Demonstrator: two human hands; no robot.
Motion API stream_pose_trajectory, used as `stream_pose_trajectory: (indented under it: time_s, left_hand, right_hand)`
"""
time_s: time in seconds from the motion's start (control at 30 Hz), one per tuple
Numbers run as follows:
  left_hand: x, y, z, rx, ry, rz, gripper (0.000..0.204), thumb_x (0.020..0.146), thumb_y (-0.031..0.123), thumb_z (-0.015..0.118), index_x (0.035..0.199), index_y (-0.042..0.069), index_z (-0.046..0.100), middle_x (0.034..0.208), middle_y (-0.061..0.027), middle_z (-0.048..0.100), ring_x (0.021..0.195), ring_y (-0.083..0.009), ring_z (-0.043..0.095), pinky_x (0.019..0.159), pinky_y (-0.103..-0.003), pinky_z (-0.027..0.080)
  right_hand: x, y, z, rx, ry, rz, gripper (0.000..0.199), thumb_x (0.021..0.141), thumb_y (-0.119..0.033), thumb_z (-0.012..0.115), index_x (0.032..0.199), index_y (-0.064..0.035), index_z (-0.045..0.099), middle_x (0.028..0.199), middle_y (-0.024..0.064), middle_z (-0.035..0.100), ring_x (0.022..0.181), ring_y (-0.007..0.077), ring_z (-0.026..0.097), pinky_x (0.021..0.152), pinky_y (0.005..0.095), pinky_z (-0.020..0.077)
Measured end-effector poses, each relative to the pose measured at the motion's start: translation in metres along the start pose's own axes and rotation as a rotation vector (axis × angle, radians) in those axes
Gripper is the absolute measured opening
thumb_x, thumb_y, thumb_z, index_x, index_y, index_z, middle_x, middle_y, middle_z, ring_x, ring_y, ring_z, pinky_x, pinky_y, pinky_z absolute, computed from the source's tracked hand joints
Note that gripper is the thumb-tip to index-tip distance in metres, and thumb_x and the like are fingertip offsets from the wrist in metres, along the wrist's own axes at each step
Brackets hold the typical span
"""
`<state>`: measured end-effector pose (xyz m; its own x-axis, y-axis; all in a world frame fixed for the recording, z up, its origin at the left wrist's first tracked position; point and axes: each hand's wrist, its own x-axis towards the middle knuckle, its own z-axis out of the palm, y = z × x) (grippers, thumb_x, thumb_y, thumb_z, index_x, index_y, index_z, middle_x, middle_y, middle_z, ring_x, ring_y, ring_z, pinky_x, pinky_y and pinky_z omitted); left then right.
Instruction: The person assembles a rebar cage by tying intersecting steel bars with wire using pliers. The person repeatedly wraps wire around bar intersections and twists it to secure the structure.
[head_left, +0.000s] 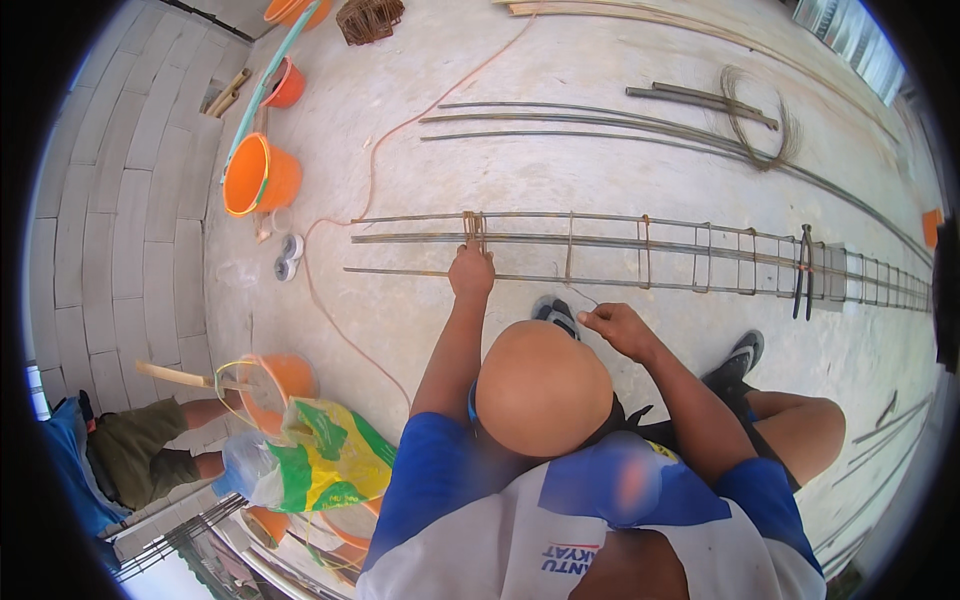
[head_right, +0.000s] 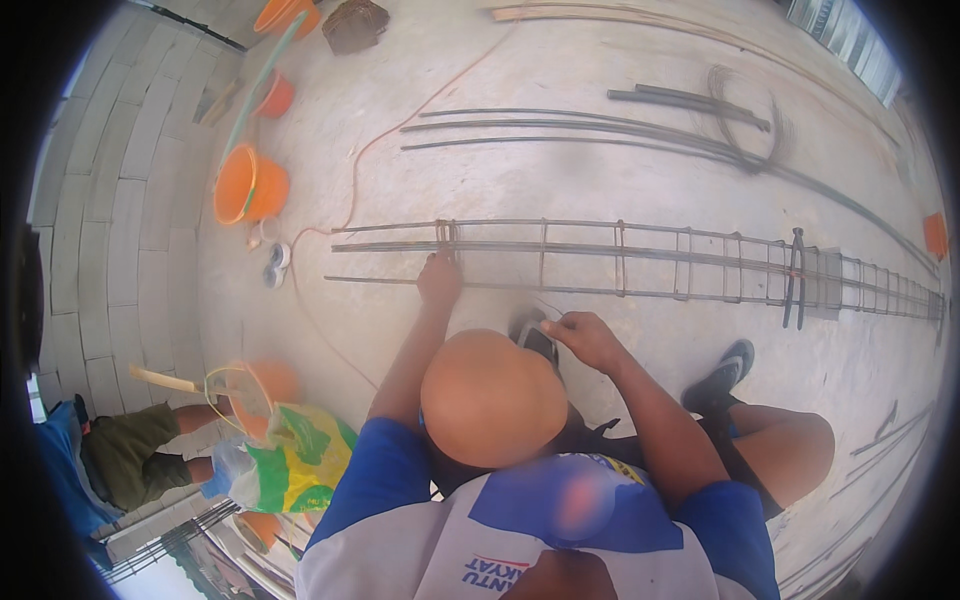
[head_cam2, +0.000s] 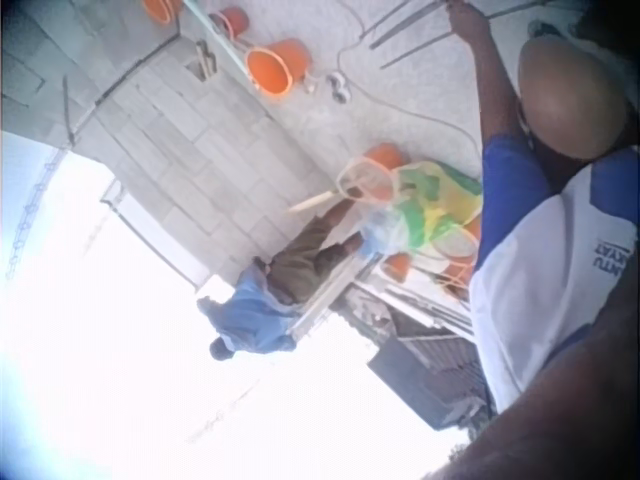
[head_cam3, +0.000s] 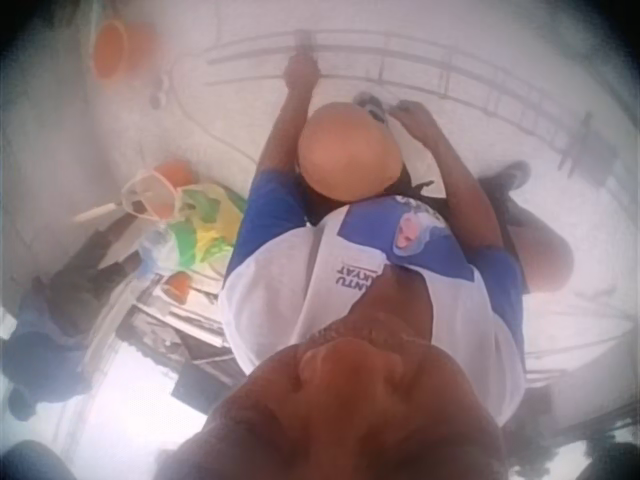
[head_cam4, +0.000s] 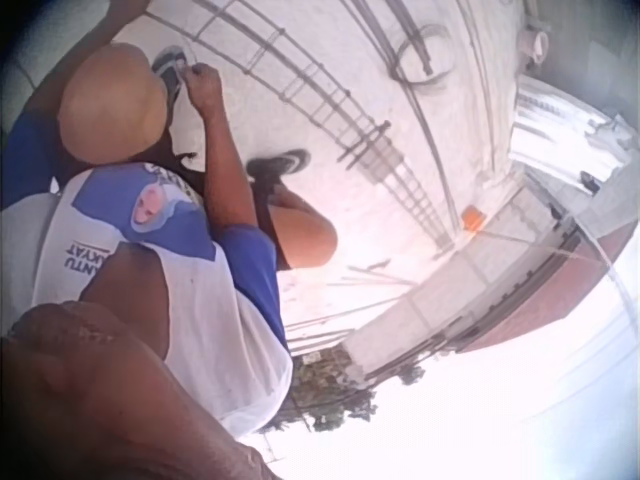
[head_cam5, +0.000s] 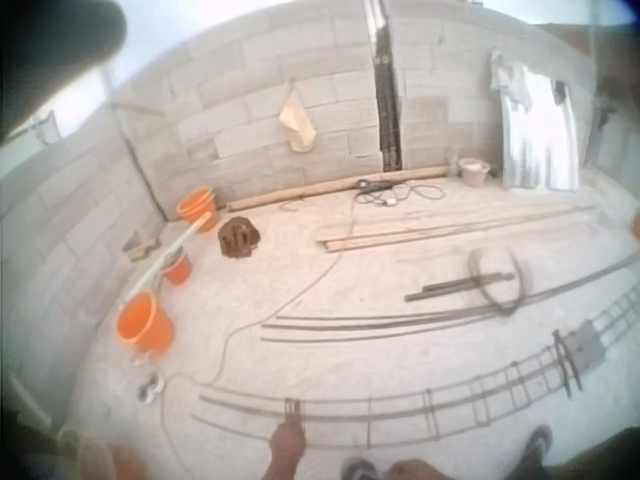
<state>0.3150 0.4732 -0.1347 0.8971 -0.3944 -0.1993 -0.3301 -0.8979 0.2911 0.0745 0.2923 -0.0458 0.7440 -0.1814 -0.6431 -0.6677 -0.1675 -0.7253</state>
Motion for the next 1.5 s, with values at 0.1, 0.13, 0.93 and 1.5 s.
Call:
stream_pose_trajectory:
  time_s: [0.1,0.13,0.93,1.5]
  left_hand:
    - [-0.002,0.045,-0.057,-0.194,-0.078,0.104,0.036,0.09,0.029,0.058,0.115,0.003,0.058,0.11,-0.0205,0.06,0.094,-0.0351,0.063,0.081,-0.044,0.051]
    - [0.0,0.065,-0.086,-0.344,-0.176,0.198,0.04,0.091,0.032,0.058,0.118,0.004,0.058,0.116,-0.0203,0.059,0.096,-0.0343,0.063,0.084,-0.044,0.05]
    - [-0.163,0.359,-0.264,-0.095,-0.494,1.241,0.026,0.092,0.022,0.055,0.097,-0.002,0.064,0.082,-0.0176,0.062,0.078,-0.0297,0.057,0.075,-0.037,0.047]
    - [-0.14,0.362,-0.145,-0.711,-1.063,0.731,0.022,0.086,0.017,0.062,0.098,-0.001,0.064,0.078,-0.0055,0.063,0.068,-0.0122,0.056,0.064,-0.027,0.046]
  right_hand:
    - [-0.015,-0.012,-0.014,0.089,0.057,-0.049,0.06,0.09,-0.054,0.052,0.094,0.004,0.066,0.088,0.0205,0.065,0.086,0.0282,0.061,0.079,0.0383,0.0459]
    - [-0.019,-0.017,-0.021,0.125,0.079,-0.048,0.059,0.091,-0.054,0.05,0.093,0.0036,0.066,0.087,0.0193,0.065,0.085,0.0271,0.06,0.078,0.0383,0.0454]
    - [-0.318,-0.09,-0.173,-0.578,0.766,-0.252,0.019,0.092,-0.011,0.057,0.105,0.0013,0.064,0.082,0.0123,0.067,0.068,0.0226,0.059,0.068,0.0338,0.0475]
    - [-0.247,0.017,-0.162,0.044,0.816,-0.105,0.026,0.092,-0.018,0.054,0.109,-0.0027,0.065,0.1,0.0174,0.067,0.089,0.0266,0.062,0.084,0.0349,0.0461]
